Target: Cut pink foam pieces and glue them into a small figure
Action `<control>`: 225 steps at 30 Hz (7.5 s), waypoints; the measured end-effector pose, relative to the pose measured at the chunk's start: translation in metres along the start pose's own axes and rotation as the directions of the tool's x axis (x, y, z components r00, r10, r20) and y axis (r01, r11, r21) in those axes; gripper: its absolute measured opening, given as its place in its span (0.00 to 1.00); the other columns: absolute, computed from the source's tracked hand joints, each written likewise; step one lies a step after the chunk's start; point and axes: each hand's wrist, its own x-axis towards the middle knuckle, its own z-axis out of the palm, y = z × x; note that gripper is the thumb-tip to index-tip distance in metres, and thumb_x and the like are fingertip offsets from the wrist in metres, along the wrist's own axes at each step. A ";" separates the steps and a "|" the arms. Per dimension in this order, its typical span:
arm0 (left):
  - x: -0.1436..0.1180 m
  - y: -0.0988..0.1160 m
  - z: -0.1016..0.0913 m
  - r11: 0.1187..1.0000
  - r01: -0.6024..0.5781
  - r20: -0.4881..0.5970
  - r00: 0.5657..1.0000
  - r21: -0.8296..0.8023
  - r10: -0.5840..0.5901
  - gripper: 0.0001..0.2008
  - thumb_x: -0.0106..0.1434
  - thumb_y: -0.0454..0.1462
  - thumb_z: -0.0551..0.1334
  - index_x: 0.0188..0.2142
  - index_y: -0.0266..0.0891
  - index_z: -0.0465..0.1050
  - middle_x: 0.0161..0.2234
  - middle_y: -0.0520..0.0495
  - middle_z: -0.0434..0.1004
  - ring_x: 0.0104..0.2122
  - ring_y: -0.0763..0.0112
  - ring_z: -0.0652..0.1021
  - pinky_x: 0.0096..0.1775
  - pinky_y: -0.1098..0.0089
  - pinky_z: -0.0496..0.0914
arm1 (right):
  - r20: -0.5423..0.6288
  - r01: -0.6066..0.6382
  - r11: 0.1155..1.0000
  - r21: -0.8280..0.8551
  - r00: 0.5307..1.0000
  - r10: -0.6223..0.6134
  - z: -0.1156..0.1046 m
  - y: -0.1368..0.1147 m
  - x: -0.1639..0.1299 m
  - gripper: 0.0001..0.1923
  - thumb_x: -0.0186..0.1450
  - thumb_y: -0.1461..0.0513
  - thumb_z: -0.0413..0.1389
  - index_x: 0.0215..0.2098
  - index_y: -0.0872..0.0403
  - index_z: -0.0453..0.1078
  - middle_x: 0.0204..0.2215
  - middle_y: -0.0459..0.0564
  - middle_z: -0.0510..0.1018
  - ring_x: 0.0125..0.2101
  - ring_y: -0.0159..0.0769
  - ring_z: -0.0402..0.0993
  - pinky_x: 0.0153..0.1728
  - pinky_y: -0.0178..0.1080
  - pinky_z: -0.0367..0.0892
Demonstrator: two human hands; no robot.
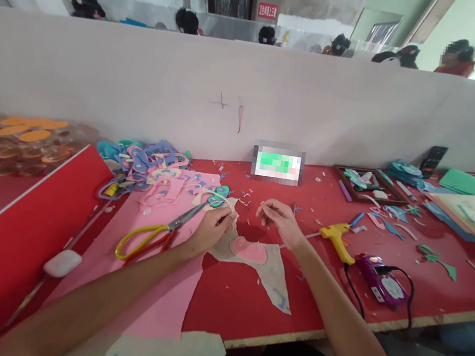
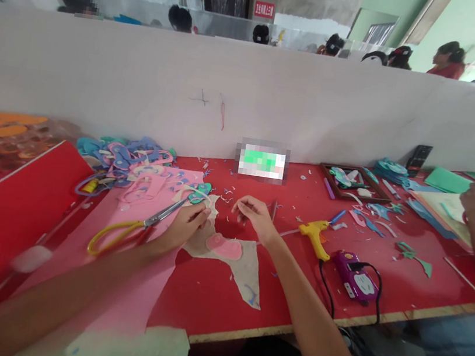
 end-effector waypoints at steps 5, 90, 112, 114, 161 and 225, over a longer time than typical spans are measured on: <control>-0.001 0.000 0.002 0.997 -0.080 0.001 0.997 0.003 0.080 0.20 0.71 0.49 0.52 0.31 0.36 0.66 0.30 0.49 0.69 0.31 0.76 0.68 0.36 0.73 0.62 | 0.098 0.095 0.973 -0.209 0.992 -0.076 0.011 -0.001 -0.003 0.16 0.70 0.52 0.57 0.51 0.53 0.69 0.44 0.53 0.78 0.46 0.36 0.76 0.49 0.38 0.68; 0.004 -0.014 0.009 0.949 -0.284 -0.090 0.951 0.140 0.297 0.11 0.69 0.28 0.52 0.42 0.39 0.72 0.44 0.47 0.73 0.47 0.72 0.73 0.51 0.70 0.67 | -0.278 -0.291 -0.051 -0.956 0.944 -0.178 -0.090 0.028 0.166 0.29 0.75 0.52 0.47 0.71 0.50 0.57 0.72 0.57 0.38 0.70 0.58 0.36 0.68 0.60 0.38; 0.006 -0.017 0.010 0.966 -0.242 -0.073 0.966 0.086 0.249 0.11 0.68 0.28 0.52 0.40 0.38 0.72 0.42 0.47 0.73 0.44 0.72 0.73 0.48 0.70 0.67 | -0.375 -0.401 -0.051 -0.915 0.889 -0.262 -0.127 0.042 0.147 0.31 0.74 0.52 0.45 0.70 0.59 0.57 0.71 0.61 0.41 0.69 0.55 0.38 0.67 0.59 0.41; 0.006 -0.017 0.010 0.965 -0.246 -0.077 0.964 0.087 0.253 0.11 0.68 0.28 0.52 0.40 0.38 0.72 0.42 0.47 0.73 0.44 0.72 0.73 0.48 0.70 0.67 | -0.383 -0.405 -0.033 -0.914 0.886 -0.262 -0.124 0.044 0.150 0.32 0.74 0.52 0.44 0.70 0.61 0.56 0.71 0.62 0.41 0.69 0.56 0.38 0.67 0.60 0.41; 0.003 -0.016 0.012 0.966 -0.247 -0.088 0.964 0.074 0.253 0.11 0.67 0.26 0.54 0.39 0.38 0.72 0.42 0.50 0.73 0.44 0.76 0.72 0.47 0.74 0.66 | -0.601 -0.586 0.136 -0.799 0.771 -0.210 -0.064 0.043 0.179 0.38 0.73 0.53 0.45 0.70 0.75 0.52 0.70 0.70 0.41 0.70 0.52 0.37 0.69 0.54 0.41; -0.017 0.009 -0.005 0.769 -0.633 0.127 0.774 0.094 0.621 0.17 0.73 0.46 0.54 0.49 0.38 0.75 0.37 0.45 0.80 0.42 0.70 0.78 0.51 0.67 0.71 | 0.176 0.093 0.989 0.115 0.978 -0.113 0.079 -0.010 -0.020 0.30 0.62 0.72 0.56 0.59 0.44 0.69 0.58 0.51 0.69 0.61 0.36 0.67 0.62 0.40 0.67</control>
